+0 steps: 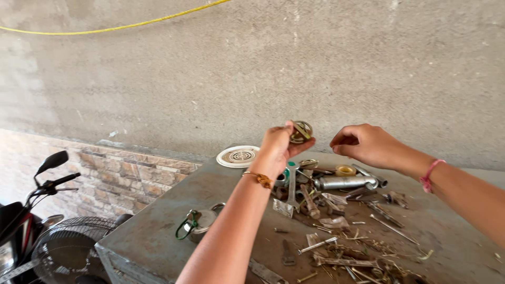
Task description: The person picks up and handles various hardware items, including rings, a metal tube, and small metal parts, over a workbench and a table.
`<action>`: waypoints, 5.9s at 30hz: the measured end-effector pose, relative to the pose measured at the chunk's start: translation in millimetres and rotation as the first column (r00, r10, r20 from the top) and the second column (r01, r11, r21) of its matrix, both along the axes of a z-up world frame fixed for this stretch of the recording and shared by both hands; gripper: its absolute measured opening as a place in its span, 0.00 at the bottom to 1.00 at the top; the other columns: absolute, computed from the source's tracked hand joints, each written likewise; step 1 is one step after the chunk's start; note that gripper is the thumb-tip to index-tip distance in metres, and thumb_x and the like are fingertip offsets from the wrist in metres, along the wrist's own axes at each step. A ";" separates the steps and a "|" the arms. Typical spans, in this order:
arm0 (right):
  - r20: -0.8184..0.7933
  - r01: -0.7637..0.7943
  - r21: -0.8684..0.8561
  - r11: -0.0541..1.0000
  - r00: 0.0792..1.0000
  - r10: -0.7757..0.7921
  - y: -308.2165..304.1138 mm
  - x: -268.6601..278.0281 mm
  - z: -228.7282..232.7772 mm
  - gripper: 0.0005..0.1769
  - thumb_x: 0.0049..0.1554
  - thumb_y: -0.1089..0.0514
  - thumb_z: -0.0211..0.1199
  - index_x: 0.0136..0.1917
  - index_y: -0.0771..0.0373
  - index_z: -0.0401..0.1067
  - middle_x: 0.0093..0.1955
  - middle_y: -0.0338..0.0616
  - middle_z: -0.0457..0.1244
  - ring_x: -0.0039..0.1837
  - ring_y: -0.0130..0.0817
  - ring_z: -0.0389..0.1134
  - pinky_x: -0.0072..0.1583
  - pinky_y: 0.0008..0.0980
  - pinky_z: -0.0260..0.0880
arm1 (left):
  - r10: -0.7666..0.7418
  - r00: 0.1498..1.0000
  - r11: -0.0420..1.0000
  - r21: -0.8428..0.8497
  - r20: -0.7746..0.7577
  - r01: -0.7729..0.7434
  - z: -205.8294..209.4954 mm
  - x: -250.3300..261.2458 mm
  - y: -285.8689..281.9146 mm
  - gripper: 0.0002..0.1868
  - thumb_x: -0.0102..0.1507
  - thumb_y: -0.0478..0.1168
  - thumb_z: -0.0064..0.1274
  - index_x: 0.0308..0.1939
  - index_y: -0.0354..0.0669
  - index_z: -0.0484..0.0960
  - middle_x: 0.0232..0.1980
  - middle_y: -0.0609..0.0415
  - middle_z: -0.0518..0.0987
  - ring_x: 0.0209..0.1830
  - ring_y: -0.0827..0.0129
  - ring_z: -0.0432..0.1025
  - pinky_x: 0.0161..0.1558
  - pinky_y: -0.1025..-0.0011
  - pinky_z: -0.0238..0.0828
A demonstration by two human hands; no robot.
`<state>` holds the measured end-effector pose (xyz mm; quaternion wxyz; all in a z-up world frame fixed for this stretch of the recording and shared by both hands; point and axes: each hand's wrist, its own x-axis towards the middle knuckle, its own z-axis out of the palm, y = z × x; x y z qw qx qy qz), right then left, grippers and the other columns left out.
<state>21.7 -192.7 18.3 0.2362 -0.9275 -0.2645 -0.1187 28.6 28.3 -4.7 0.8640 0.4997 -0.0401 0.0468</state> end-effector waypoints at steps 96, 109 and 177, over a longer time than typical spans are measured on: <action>-0.022 -0.172 0.050 0.984 0.985 0.173 42.8 124.4 -71.2 0.16 0.53 0.48 0.70 0.43 0.64 0.80 0.44 0.46 0.73 0.44 0.34 0.73 0.51 0.33 0.74 | 0.250 0.968 0.936 0.256 0.001 -0.242 -23.6 2.4 1.0 0.20 0.69 0.49 0.47 0.46 0.30 0.75 0.44 0.50 0.75 0.46 0.66 0.75 0.53 0.65 0.79; 0.437 -0.517 0.220 0.827 0.811 0.390 65.3 58.9 -38.3 0.10 0.54 0.60 0.71 0.47 0.66 0.73 0.51 0.45 0.66 0.54 0.39 0.71 0.57 0.39 0.73 | 0.218 0.975 0.969 0.130 -0.036 -0.212 -15.3 -12.3 -2.6 0.25 0.68 0.55 0.50 0.48 0.33 0.75 0.45 0.48 0.75 0.39 0.68 0.73 0.43 0.68 0.79; -0.468 -0.222 0.495 0.840 0.746 0.473 27.5 33.8 18.8 0.41 0.51 0.50 0.68 0.74 0.59 0.59 0.69 0.47 0.60 0.64 0.39 0.71 0.64 0.39 0.71 | -0.115 0.983 0.856 0.516 0.144 0.025 -14.5 -5.1 -0.9 0.18 0.71 0.48 0.39 0.61 0.45 0.72 0.62 0.51 0.75 0.70 0.65 0.64 0.74 0.58 0.52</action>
